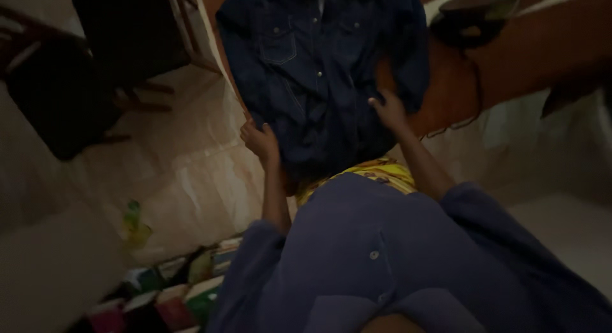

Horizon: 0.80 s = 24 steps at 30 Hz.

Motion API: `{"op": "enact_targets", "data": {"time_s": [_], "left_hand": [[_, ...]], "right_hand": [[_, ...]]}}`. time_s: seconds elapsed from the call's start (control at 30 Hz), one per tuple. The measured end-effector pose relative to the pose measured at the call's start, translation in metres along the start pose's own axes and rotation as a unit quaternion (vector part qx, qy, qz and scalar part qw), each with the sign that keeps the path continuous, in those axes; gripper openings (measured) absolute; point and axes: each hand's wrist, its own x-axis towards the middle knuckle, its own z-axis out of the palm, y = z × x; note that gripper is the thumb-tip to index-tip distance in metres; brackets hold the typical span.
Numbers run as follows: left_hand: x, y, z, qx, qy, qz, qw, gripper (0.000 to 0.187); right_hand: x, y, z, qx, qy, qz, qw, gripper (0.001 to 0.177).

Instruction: The person lays a denim jacket on a table, smooths the fabric, and irons the front and sleeves with a handheld iron. The person adjusts the jacket's position and continues ironing different sections.

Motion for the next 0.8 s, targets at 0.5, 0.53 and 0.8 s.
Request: {"op": "enact_targets", "data": {"time_s": [0.5,0.53,0.8], "left_hand": [[-0.103,0.192,0.054,-0.103,-0.212,0.263,0.936,0.033],[-0.112,0.205,0.064,-0.106,-0.244,0.269,0.926,0.031],[-0.181,0.313,0.195,-0.082,-0.334,0.293,0.892,0.046]], "right_hand": [[0.038,0.084,-0.165,0.118,0.364,0.016,0.924,0.097],[0.051,0.087,-0.177,0.138,0.321,0.007,0.937,0.099],[0.128,0.114,-0.211,0.304,0.093,-0.081,0.944,0.079]]}}
